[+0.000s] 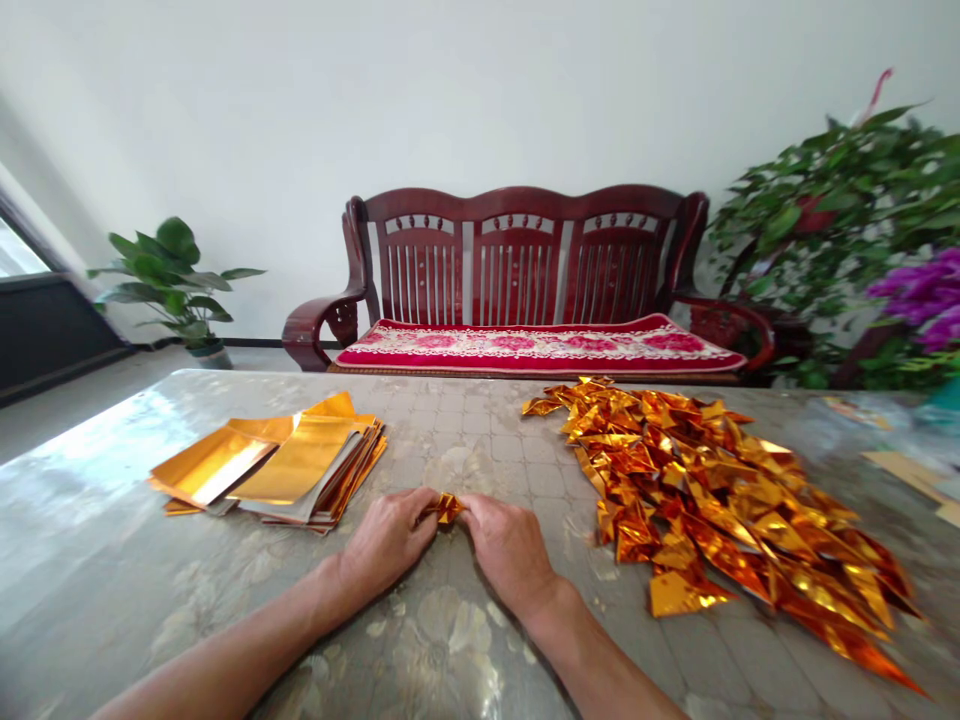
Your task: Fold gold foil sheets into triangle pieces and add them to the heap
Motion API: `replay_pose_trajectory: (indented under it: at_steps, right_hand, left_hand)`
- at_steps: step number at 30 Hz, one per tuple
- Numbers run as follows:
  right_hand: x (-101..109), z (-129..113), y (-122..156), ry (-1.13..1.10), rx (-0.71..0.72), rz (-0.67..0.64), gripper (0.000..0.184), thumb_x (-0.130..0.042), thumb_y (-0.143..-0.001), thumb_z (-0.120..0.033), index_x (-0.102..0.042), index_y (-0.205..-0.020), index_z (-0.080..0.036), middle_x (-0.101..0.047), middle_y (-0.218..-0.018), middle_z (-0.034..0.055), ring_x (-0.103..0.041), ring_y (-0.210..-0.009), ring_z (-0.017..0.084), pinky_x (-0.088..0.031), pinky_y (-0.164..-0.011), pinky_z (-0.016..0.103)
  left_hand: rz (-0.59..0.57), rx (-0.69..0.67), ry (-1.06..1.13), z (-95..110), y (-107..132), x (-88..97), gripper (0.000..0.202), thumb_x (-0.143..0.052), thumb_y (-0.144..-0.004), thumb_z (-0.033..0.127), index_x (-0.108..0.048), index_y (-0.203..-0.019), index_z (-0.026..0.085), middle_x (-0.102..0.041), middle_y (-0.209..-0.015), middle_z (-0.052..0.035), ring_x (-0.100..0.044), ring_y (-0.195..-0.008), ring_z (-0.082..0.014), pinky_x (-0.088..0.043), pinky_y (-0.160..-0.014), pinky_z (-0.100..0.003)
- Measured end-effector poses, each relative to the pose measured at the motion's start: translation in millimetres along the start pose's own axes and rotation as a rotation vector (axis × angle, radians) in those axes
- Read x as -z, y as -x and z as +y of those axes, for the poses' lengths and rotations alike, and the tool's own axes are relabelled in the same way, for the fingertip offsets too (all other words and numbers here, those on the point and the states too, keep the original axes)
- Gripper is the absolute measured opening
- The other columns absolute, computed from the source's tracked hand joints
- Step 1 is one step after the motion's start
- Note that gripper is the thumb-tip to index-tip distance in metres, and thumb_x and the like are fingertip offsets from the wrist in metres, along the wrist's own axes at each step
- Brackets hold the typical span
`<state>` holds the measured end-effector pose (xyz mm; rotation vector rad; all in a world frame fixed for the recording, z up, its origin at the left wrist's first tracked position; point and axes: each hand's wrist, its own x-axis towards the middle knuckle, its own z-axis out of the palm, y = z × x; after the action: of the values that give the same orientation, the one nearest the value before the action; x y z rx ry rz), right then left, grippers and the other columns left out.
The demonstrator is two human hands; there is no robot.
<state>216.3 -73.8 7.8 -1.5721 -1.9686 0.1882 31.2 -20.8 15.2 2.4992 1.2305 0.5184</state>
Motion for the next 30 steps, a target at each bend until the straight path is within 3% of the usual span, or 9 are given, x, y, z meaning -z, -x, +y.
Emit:
replay_pose_trajectory:
  at_steps: [13, 20, 30]
  right_hand:
    - [-6.1, -6.1, 2.2, 0.060, 0.048, 0.081, 0.022, -0.056, -0.093, -0.012, -0.071, -0.104, -0.023, -0.078, -0.098, 0.0017, -0.073, -0.086, 0.017, -0.053, -0.076, 0.022]
    - [-8.4, -6.5, 4.1, 0.042, 0.058, 0.121, 0.023, -0.054, -0.093, -0.012, -0.071, -0.105, -0.022, -0.078, -0.096, 0.0033, -0.074, -0.085, 0.016, -0.052, -0.077, 0.021]
    - [-7.9, -10.1, 5.6, 0.079, 0.147, 0.162, 0.025, -0.048, -0.096, -0.014, -0.071, -0.102, -0.019, -0.076, -0.085, 0.0043, -0.072, -0.075, 0.015, -0.048, -0.068, 0.021]
  left_hand:
    - [0.071, -0.110, -0.066, -2.1, 6.9, -9.3, 0.018, -0.049, -0.095, 0.023, -0.060, -0.081, 0.020, -0.068, -0.079, -0.0011, -0.065, -0.074, -0.0157, -0.039, -0.065, -0.023]
    - [0.091, -0.190, -0.096, -4.2, 7.4, -8.4, 0.023, -0.043, -0.100, 0.024, -0.061, -0.086, 0.020, -0.067, -0.079, -0.0022, -0.065, -0.075, -0.0161, -0.042, -0.067, -0.024]
    - [0.140, -0.296, -0.163, -6.5, 9.7, -13.3, 0.019, -0.043, -0.098, 0.018, -0.061, -0.091, 0.019, -0.066, -0.078, -0.0021, -0.062, -0.073, -0.0167, -0.042, -0.065, -0.026]
